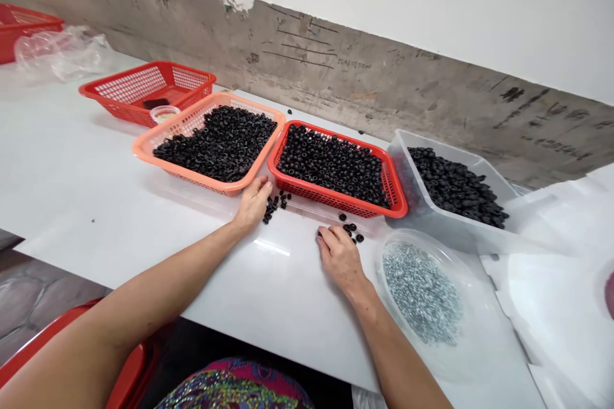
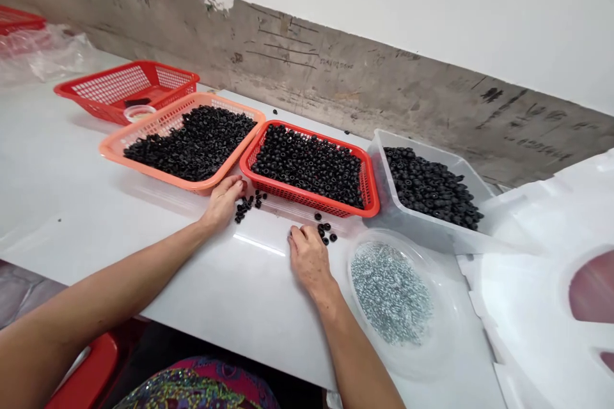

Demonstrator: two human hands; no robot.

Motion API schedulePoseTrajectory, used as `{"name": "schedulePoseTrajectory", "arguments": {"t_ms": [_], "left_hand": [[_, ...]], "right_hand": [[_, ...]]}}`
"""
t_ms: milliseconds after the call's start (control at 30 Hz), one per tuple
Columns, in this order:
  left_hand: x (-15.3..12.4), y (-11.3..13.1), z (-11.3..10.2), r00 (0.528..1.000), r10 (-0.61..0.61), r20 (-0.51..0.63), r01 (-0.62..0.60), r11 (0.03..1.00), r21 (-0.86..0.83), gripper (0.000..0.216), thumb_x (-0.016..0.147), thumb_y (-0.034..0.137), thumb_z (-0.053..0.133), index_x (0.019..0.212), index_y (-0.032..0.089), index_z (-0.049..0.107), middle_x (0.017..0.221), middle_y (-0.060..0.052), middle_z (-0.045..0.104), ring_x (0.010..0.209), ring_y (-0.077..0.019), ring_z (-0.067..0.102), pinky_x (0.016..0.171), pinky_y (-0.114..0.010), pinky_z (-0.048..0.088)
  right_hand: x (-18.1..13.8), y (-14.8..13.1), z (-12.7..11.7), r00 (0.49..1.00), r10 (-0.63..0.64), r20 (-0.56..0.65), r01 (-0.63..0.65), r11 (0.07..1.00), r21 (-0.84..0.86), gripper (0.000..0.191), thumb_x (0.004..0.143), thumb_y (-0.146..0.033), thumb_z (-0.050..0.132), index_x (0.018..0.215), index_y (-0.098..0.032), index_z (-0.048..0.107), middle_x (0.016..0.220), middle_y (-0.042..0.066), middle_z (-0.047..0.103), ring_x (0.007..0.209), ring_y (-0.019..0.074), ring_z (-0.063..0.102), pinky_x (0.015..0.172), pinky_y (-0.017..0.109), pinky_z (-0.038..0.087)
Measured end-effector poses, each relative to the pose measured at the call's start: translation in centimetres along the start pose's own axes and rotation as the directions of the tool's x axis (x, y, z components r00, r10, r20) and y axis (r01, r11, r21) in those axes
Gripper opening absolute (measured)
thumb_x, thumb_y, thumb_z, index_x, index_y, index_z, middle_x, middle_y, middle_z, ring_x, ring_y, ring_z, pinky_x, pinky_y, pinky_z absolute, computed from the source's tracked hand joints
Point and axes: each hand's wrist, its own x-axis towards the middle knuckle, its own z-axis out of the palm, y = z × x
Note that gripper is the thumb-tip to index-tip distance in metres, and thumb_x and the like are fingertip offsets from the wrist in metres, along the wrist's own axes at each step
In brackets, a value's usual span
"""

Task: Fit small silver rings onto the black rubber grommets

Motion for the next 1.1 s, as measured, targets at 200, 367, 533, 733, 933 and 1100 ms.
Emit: {"name": "schedulePoseTrajectory", "arguments": {"t_ms": [200,367,533,733,933,1100], "left_hand": [[-0.3,1.1,-0.1,1.000,0.006,0.009,-0.006,1.000,-0.002,0.028,0.077,0.033,0.054,0.099,0.016,0.060,0.094,-0.007,0.067,0.089,-0.0203,0.062,0.089,-0.039,0.050],[-0.5,0.8,-0.3,0.991,0.131,0.027,-0.134,0.980,0.150,0.022,0.074,0.023,0.054,0.093,0.016,0.062,0.096,-0.009,0.065,0.089,-0.0216,0.062,0.086,-0.038,0.051],[-1.1,0.7,-0.7,0.850,0.478,0.222,-0.525,0.797,0.297,0.017,0.078,0.017,0.052,0.088,0.017,0.066,0.095,-0.009,0.063,0.094,-0.0205,0.060,0.089,-0.035,0.049],[-3.8,2.2,-0.4,0.640,0.654,0.404,-0.758,0.625,0.187,0.018,0.086,0.016,0.051,0.096,0.015,0.066,0.093,-0.011,0.065,0.090,-0.0196,0.060,0.083,-0.035,0.051],[-7.4,3.3,0.5,0.527,0.587,0.614,-0.754,0.656,0.020,0.033,0.088,0.025,0.055,0.119,0.015,0.058,0.100,-0.012,0.062,0.095,-0.0199,0.058,0.084,-0.033,0.051],[-7.8,3.6,0.5,0.566,0.469,0.679,-0.667,0.743,0.043,0.021,0.087,0.018,0.050,0.101,0.015,0.066,0.089,-0.010,0.061,0.087,-0.0187,0.057,0.080,-0.030,0.049]], "right_hand": [[-0.1,0.5,0.6,0.996,0.067,-0.066,-0.059,0.992,0.109,0.025,0.088,-0.017,0.044,0.101,-0.018,0.065,0.092,0.011,0.063,0.090,0.0232,0.060,0.083,0.037,0.052],[0.1,0.5,0.3,0.980,0.171,-0.104,-0.131,0.941,0.312,0.025,0.084,-0.020,0.045,0.097,-0.017,0.066,0.096,0.012,0.065,0.092,0.0233,0.062,0.086,0.039,0.051],[0.2,-0.6,-0.9,0.873,0.469,0.137,-0.403,0.533,0.744,0.028,0.076,-0.030,0.060,0.100,-0.017,0.068,0.091,0.009,0.069,0.075,0.0189,0.062,0.068,0.034,0.052],[0.6,-1.5,-2.6,0.754,0.373,0.541,-0.513,-0.181,0.839,0.030,0.064,-0.032,0.079,0.089,-0.016,0.071,0.073,0.005,0.068,0.058,0.0103,0.055,0.050,0.022,0.039],[0.6,-2.5,-2.3,0.762,0.271,0.589,-0.555,-0.198,0.808,0.029,0.066,-0.040,0.080,0.078,-0.015,0.071,0.063,0.001,0.062,0.049,0.0070,0.049,0.044,0.020,0.035],[0.4,-3.0,-1.7,0.781,0.231,0.580,-0.588,-0.041,0.808,0.032,0.070,-0.046,0.076,0.073,-0.015,0.070,0.060,0.001,0.061,0.046,0.0075,0.048,0.044,0.021,0.036]]}}
